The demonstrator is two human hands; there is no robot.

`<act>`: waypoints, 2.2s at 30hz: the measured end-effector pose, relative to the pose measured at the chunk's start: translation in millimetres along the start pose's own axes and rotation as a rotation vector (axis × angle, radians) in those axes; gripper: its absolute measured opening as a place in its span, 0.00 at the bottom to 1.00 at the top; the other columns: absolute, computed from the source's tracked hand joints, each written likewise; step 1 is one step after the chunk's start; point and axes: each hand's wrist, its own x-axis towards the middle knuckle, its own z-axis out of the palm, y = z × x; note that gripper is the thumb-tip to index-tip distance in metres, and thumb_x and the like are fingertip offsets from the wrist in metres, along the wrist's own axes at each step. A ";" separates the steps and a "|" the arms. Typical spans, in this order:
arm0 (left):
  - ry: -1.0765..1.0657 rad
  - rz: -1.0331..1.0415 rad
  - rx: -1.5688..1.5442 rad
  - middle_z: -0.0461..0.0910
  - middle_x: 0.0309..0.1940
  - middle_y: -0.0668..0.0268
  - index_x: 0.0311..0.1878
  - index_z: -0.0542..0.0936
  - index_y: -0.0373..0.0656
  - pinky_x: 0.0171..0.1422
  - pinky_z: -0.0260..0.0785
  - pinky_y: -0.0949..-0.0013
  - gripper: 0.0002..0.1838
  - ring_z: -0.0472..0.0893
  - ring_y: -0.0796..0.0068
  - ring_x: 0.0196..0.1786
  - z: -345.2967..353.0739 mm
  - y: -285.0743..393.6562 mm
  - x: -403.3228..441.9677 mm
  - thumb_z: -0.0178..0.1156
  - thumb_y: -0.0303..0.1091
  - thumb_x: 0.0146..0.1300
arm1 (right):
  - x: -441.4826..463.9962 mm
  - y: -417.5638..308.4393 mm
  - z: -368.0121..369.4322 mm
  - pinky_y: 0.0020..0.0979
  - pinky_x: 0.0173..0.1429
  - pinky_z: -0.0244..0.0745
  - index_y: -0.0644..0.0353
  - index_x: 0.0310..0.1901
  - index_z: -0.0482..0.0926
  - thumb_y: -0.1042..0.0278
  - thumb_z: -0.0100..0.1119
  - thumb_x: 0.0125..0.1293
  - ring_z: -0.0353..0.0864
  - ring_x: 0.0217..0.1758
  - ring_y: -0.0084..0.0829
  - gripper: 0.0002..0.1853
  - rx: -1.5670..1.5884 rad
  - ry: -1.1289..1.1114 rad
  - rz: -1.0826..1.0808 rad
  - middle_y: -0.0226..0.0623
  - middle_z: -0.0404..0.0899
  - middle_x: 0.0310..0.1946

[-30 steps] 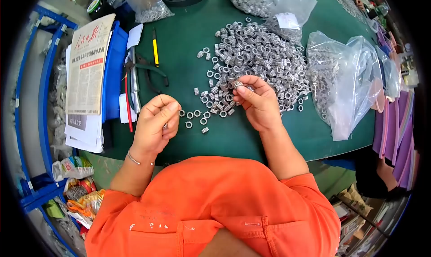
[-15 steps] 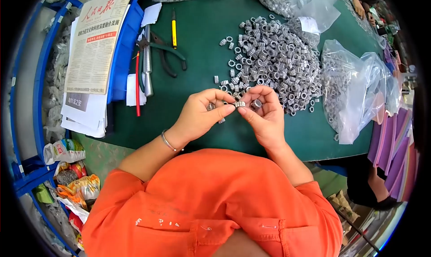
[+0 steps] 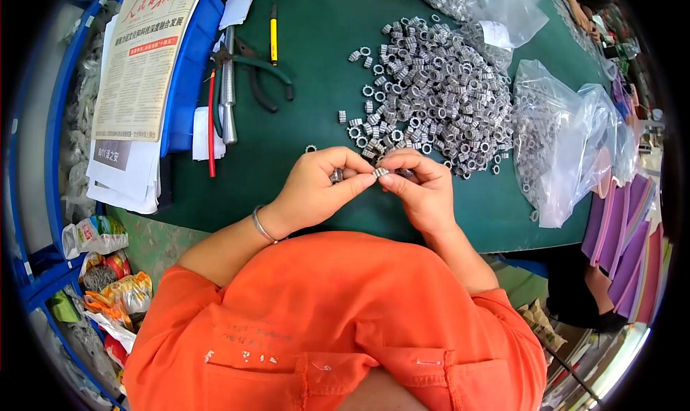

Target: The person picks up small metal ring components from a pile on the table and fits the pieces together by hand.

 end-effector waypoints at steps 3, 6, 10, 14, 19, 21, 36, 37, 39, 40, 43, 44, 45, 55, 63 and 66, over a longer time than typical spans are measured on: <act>-0.028 0.002 0.008 0.77 0.26 0.72 0.33 0.77 0.37 0.31 0.62 0.84 0.04 0.71 0.89 0.27 2.0 -0.9 -0.4 0.60 0.26 0.55 | -7.0 -4.0 4.8 0.21 0.41 0.71 0.66 0.38 0.73 0.86 0.57 0.51 0.73 0.37 0.23 0.12 0.011 0.075 0.115 0.37 0.74 0.34; -0.026 0.027 0.057 0.77 0.26 0.72 0.33 0.78 0.37 0.31 0.62 0.84 0.04 0.70 0.90 0.27 3.5 -1.8 1.8 0.60 0.26 0.55 | -7.0 -2.1 4.7 0.22 0.45 0.73 0.63 0.44 0.65 0.88 0.58 0.50 0.74 0.40 0.24 0.20 0.125 0.108 0.056 0.38 0.72 0.35; -0.009 0.032 0.074 0.77 0.26 0.72 0.33 0.78 0.37 0.31 0.62 0.83 0.04 0.70 0.89 0.28 4.6 -3.8 1.8 0.60 0.26 0.55 | -7.6 -1.1 6.0 0.22 0.45 0.73 0.63 0.44 0.65 0.88 0.58 0.50 0.74 0.39 0.24 0.20 0.155 0.124 0.026 0.37 0.72 0.35; -0.004 -0.017 0.044 0.78 0.27 0.72 0.34 0.78 0.38 0.32 0.63 0.83 0.04 0.71 0.89 0.28 5.0 0.8 1.5 0.59 0.27 0.55 | -5.7 -1.9 7.6 0.22 0.44 0.72 0.62 0.43 0.65 0.88 0.58 0.49 0.74 0.39 0.23 0.20 0.142 0.134 0.025 0.37 0.72 0.35; 0.021 0.037 0.200 0.79 0.29 0.65 0.32 0.78 0.37 0.38 0.67 0.76 0.05 0.77 0.80 0.34 5.1 -0.2 6.4 0.60 0.27 0.53 | -6.0 -9.3 3.6 0.20 0.40 0.70 0.62 0.33 0.75 0.79 0.63 0.50 0.73 0.36 0.19 0.08 -0.280 0.143 0.061 0.30 0.75 0.32; 0.029 0.069 0.143 0.75 0.22 0.68 0.31 0.77 0.36 0.26 0.64 0.79 0.04 0.72 0.83 0.22 7.2 -4.1 10.6 0.60 0.28 0.54 | -4.5 -5.9 -5.4 0.20 0.37 0.70 0.62 0.34 0.78 0.77 0.62 0.52 0.73 0.35 0.19 0.06 -0.103 0.115 0.097 0.29 0.76 0.32; 0.084 -0.241 -0.336 0.71 0.18 0.73 0.32 0.76 0.37 0.19 0.55 0.85 0.04 0.65 0.90 0.17 2.6 9.8 1.9 0.58 0.27 0.57 | 135.1 -190.9 -195.0 0.24 0.30 0.70 0.62 0.35 0.73 0.77 0.52 0.57 0.72 0.26 0.24 0.04 0.724 0.569 -0.563 0.32 0.75 0.27; 0.089 -0.231 -0.335 0.71 0.18 0.73 0.32 0.76 0.37 0.19 0.55 0.85 0.04 0.65 0.90 0.17 1.0 9.8 2.4 0.58 0.27 0.57 | 135.0 -189.9 -191.1 0.24 0.30 0.70 0.61 0.36 0.73 0.77 0.52 0.57 0.72 0.26 0.24 0.05 0.731 0.630 -0.538 0.32 0.75 0.27; 0.087 -0.239 -0.343 0.71 0.18 0.73 0.32 0.76 0.37 0.19 0.55 0.85 0.04 0.65 0.90 0.17 0.4 8.6 1.8 0.58 0.27 0.57 | 120.6 -174.4 -153.8 0.23 0.30 0.70 0.61 0.37 0.72 0.76 0.53 0.57 0.73 0.27 0.24 0.05 0.606 0.584 -0.459 0.31 0.74 0.27; 0.083 -0.239 -0.324 0.71 0.18 0.73 0.32 0.76 0.37 0.19 0.55 0.85 0.04 0.65 0.90 0.17 -0.1 8.6 2.5 0.58 0.28 0.57 | 111.7 -163.5 -134.5 0.22 0.30 0.72 0.61 0.37 0.72 0.75 0.54 0.57 0.74 0.28 0.24 0.06 0.585 0.539 -0.402 0.31 0.74 0.28; 0.066 -0.258 -0.335 0.71 0.18 0.73 0.32 0.75 0.37 0.20 0.55 0.85 0.04 0.64 0.90 0.17 -1.4 9.4 4.6 0.58 0.28 0.57 | 87.0 -131.0 -101.3 0.20 0.30 0.73 0.61 0.36 0.71 0.74 0.54 0.58 0.74 0.28 0.23 0.05 0.612 0.391 -0.194 0.30 0.73 0.28; 0.064 -0.254 -0.334 0.70 0.18 0.74 0.32 0.75 0.37 0.19 0.54 0.85 0.04 0.64 0.90 0.17 -1.5 8.1 5.7 0.58 0.27 0.57 | 81.4 -117.5 -98.6 0.21 0.31 0.73 0.61 0.36 0.71 0.75 0.54 0.58 0.74 0.28 0.23 0.05 0.625 0.348 -0.171 0.30 0.73 0.28; 0.057 -0.264 -0.330 0.70 0.18 0.74 0.32 0.75 0.37 0.19 0.54 0.85 0.04 0.64 0.90 0.17 -2.1 7.8 5.8 0.58 0.27 0.57 | 74.8 -108.2 -93.8 0.22 0.32 0.73 0.61 0.37 0.70 0.76 0.53 0.58 0.74 0.29 0.24 0.06 0.640 0.352 -0.138 0.30 0.72 0.29; -0.018 -0.221 -0.367 0.71 0.20 0.74 0.37 0.73 0.38 0.20 0.57 0.86 0.07 0.66 0.90 0.19 7.6 15.8 14.7 0.59 0.27 0.55 | 15.6 -43.6 -14.5 0.18 0.37 0.68 0.61 0.38 0.77 0.75 0.58 0.56 0.72 0.32 0.17 0.07 0.001 0.112 0.196 0.28 0.76 0.32; 0.015 -0.120 -0.240 0.73 0.21 0.73 0.33 0.74 0.38 0.25 0.62 0.84 0.07 0.69 0.89 0.21 9.0 11.3 13.5 0.61 0.27 0.55 | 3.3 -17.2 6.2 0.19 0.43 0.69 0.64 0.41 0.75 0.77 0.54 0.59 0.72 0.37 0.17 0.08 0.203 -0.037 0.158 0.28 0.74 0.35; 0.028 -0.149 -0.263 0.73 0.21 0.73 0.33 0.74 0.37 0.25 0.62 0.84 0.06 0.69 0.89 0.21 9.1 14.6 12.3 0.60 0.28 0.56 | 2.4 -15.2 8.1 0.18 0.43 0.69 0.64 0.41 0.75 0.76 0.54 0.59 0.71 0.38 0.17 0.08 0.172 -0.018 0.136 0.28 0.73 0.35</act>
